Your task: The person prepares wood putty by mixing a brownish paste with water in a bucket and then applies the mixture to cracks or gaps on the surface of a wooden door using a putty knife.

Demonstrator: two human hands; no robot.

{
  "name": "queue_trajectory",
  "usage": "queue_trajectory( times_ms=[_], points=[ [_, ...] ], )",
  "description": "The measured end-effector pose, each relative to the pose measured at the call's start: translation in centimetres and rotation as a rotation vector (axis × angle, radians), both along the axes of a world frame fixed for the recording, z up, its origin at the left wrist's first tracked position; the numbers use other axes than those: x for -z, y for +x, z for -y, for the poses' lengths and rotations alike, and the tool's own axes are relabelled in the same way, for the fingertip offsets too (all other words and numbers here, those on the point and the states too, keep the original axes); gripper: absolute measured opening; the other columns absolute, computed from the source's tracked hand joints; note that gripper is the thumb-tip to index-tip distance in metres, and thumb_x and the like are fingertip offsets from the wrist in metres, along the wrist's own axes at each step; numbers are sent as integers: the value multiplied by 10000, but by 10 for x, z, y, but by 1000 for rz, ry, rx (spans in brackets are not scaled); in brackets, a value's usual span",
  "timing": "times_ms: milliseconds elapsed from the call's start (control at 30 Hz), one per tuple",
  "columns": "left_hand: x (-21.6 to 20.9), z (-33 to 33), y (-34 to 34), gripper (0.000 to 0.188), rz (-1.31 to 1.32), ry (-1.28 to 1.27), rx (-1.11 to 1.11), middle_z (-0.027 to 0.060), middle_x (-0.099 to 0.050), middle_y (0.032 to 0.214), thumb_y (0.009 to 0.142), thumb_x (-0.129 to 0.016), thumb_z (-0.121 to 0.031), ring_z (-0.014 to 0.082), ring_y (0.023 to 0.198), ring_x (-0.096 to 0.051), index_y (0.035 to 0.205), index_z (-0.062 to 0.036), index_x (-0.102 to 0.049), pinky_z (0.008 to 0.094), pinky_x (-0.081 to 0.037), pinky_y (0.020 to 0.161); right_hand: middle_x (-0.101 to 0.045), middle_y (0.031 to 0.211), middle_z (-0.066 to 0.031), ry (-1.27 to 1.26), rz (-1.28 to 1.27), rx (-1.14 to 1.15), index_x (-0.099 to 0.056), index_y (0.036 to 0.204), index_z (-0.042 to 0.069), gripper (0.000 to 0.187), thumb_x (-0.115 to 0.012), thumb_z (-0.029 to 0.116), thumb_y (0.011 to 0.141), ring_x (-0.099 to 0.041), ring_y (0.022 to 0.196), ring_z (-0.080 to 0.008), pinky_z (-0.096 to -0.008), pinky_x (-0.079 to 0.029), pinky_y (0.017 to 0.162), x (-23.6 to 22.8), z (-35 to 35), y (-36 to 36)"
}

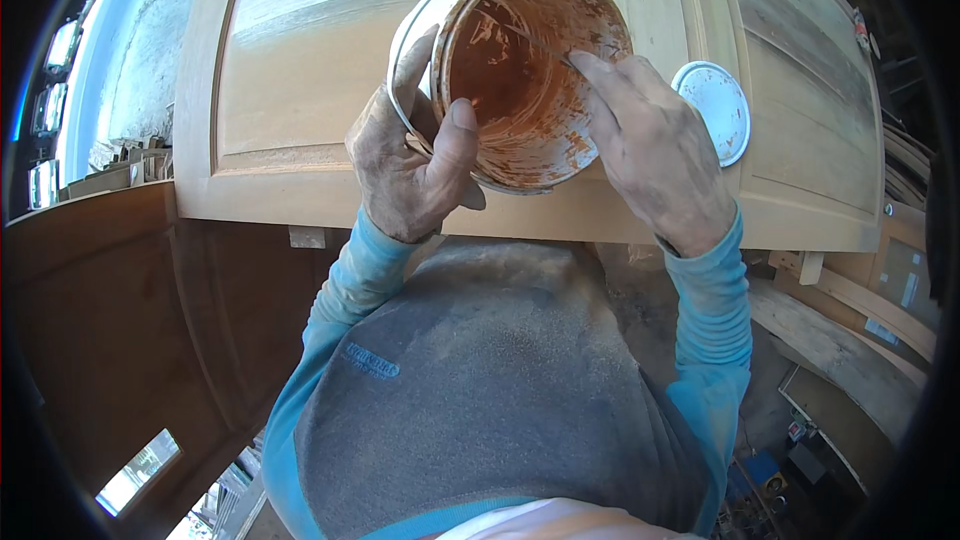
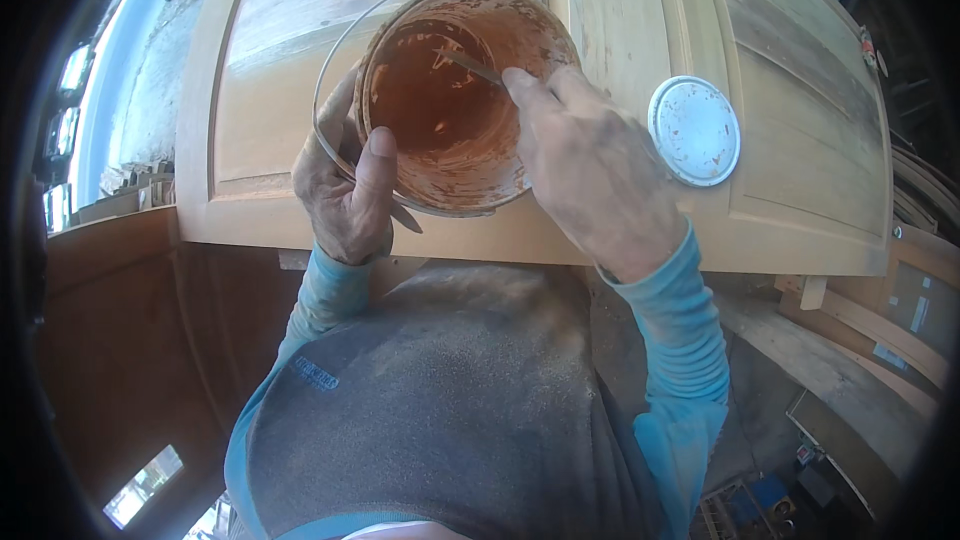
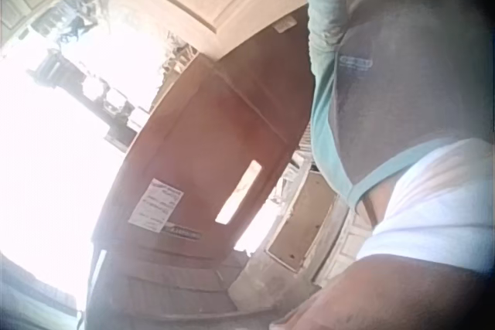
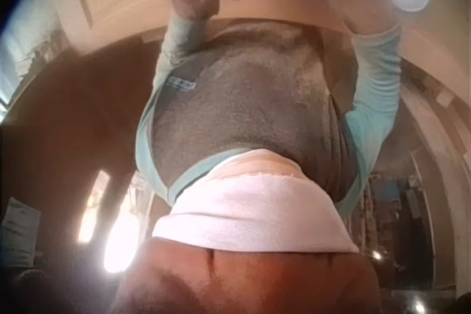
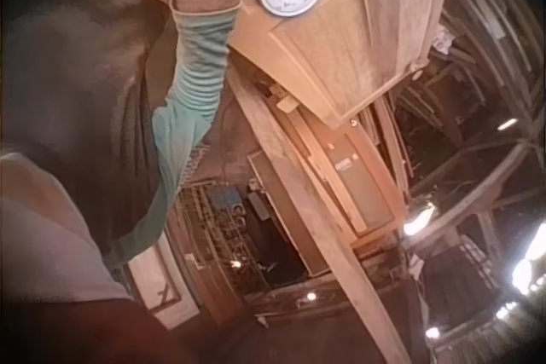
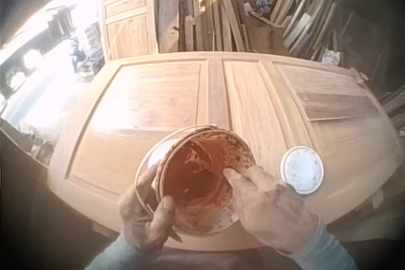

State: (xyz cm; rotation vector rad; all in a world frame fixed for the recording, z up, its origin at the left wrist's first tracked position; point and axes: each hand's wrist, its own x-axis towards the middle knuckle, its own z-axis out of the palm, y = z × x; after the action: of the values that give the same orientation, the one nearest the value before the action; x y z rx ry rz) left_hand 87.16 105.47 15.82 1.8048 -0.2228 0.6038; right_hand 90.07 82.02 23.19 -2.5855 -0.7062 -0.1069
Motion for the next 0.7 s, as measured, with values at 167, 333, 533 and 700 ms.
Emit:
queue_trajectory(
  times_ms=[167, 333, 533, 700],
  points=[
    [1, 6, -8, 617, 19, 69, 18, 68, -712, 753, 951, -706, -182, 88, 565, -620, 1494, 50, -529, 254, -500, 566, -726, 1028, -178, -283, 158, -30, -706, 1090, 1, 188, -627, 76, 937, -750, 946, -315, -425, -618, 838, 40, -35, 40],
    [-11, 5, -20, 598, -93, 32, 27, 78, -721, 933, 998, -671, -189, 72, 726, -563, 1509, 76, -506, 228, -451, 703, -751, 1004, -159, -266, 81, 4, -757, 927, 70, 92, -678, 108, 898, -762, 930, -301, -410, -628, 796, 68, -64, 55],
    [0, -3, -15, 597, -31, -74, 71, 166, -729, 1179, 1023, -643, -201, 149, 1008, -665, 1515, 96, -483, 304, -506, 936, -758, 1014, -144, -291, 151, -111, -772, 897, 85, 92, -704, 144, 879, -769, 918, -287, -396, -630, 783, 68, -68, 40],
    [-3, -8, -21, 621, -142, -80, 117, 248, -636, 1395, 1032, -624, -206, 268, 1302, -606, 1526, 120, -439, 398, -449, 1125, -760, 1027, -127, -253, 204, -171, -767, 927, 99, 101, -688, 149, 888, -762, 955, -260, -388, -623, 794, 84, -76, 43]
  ],
)
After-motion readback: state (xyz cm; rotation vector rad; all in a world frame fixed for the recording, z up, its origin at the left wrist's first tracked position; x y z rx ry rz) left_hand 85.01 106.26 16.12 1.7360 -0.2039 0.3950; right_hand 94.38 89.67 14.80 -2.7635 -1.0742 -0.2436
